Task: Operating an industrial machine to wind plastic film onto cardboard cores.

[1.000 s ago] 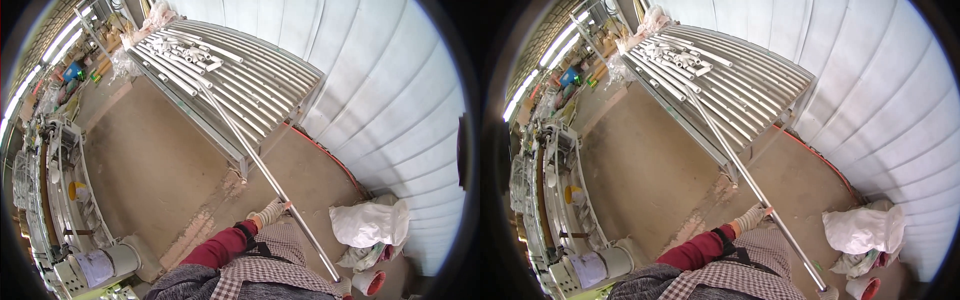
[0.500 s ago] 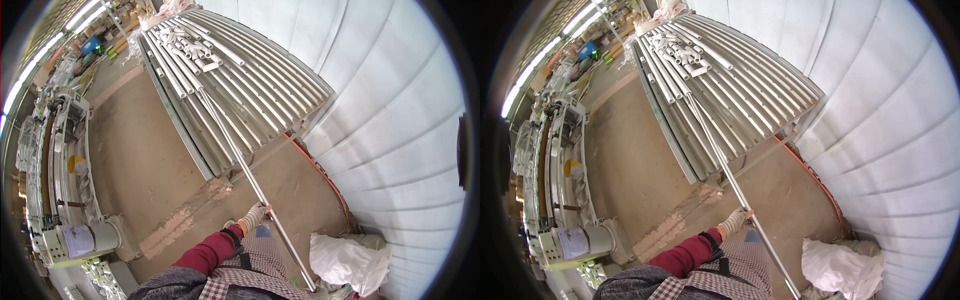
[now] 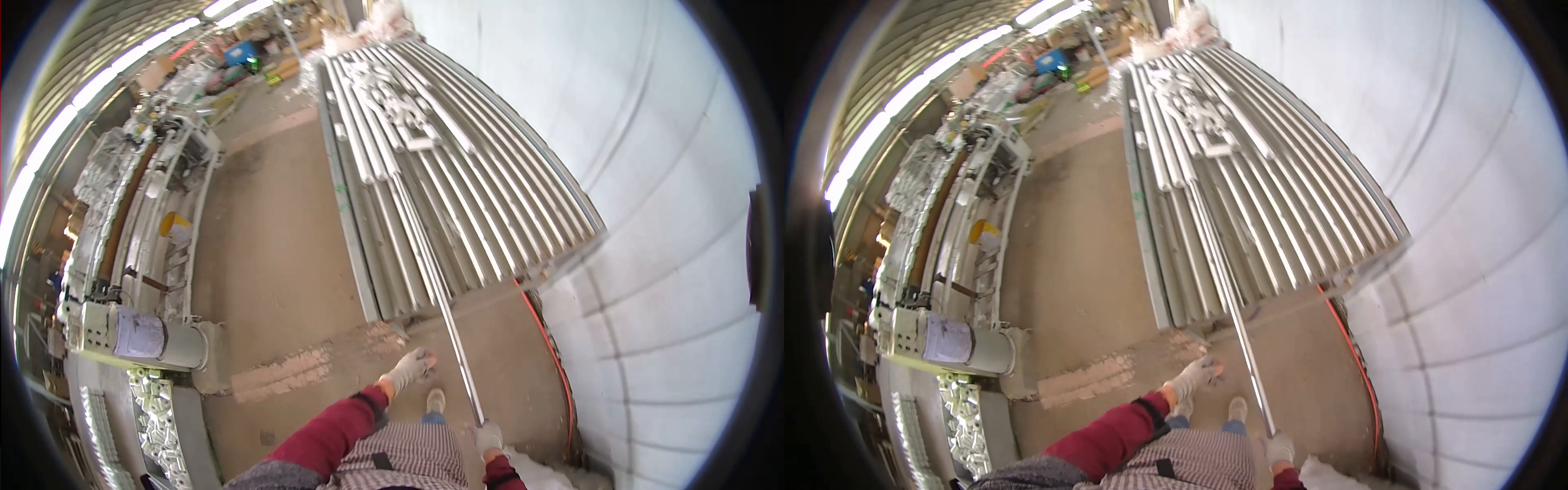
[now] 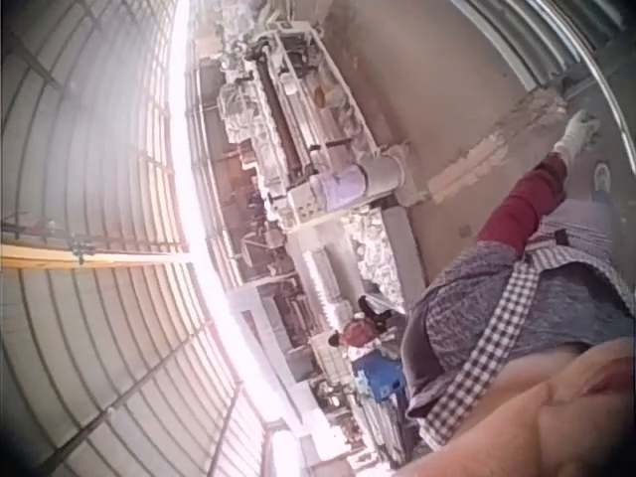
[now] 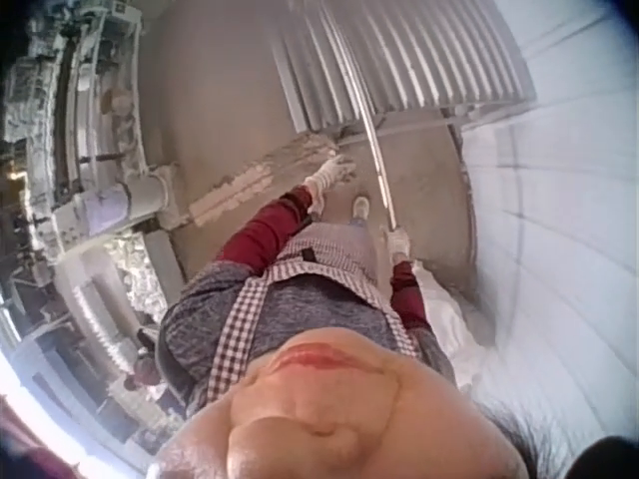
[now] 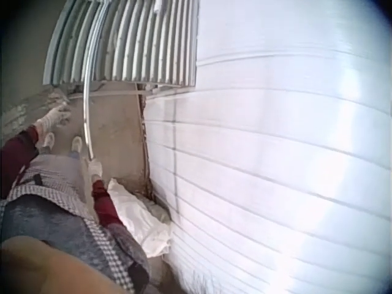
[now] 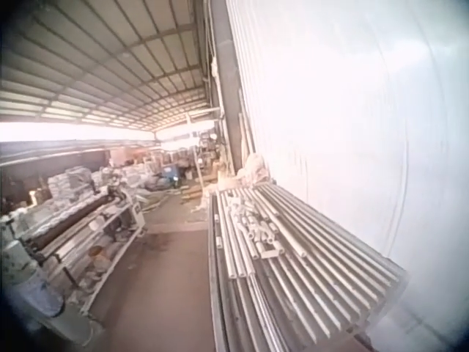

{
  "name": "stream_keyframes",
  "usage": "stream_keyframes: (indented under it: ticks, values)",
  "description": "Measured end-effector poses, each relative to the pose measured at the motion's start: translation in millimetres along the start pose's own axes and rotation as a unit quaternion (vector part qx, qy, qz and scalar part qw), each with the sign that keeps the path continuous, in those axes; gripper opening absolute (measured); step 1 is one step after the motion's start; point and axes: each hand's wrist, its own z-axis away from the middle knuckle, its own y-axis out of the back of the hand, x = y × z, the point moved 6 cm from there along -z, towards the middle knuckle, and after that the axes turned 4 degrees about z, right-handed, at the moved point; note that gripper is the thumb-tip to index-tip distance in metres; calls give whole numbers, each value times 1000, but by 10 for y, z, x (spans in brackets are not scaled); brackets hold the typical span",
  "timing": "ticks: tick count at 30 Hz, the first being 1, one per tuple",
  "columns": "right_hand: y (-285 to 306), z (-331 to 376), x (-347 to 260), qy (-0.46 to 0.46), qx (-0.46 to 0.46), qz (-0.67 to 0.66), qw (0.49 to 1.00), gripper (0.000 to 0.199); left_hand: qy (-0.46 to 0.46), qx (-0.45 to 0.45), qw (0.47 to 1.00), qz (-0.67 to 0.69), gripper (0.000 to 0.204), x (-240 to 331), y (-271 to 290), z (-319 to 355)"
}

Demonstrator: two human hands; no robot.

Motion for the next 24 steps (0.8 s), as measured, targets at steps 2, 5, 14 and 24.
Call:
stream_keyframes:
  ticks: [2,5,14,24]
  values:
    - [166,-584,-822,81,39,8,996,53,-14,27,997,64,34,145,245,258]
    - [672,-1160,-2187,167,41,-16,985,55,-56,143,986,-58,37,127,854,872]
    - [-350,-1840,-103,295,21,-117,948,38,42,445,838,-313,29,-1174,2407,3677]
    - [48,-1608,-745,174,63,-162,969,41,224,396,840,295,45,-2557,1524,4616]
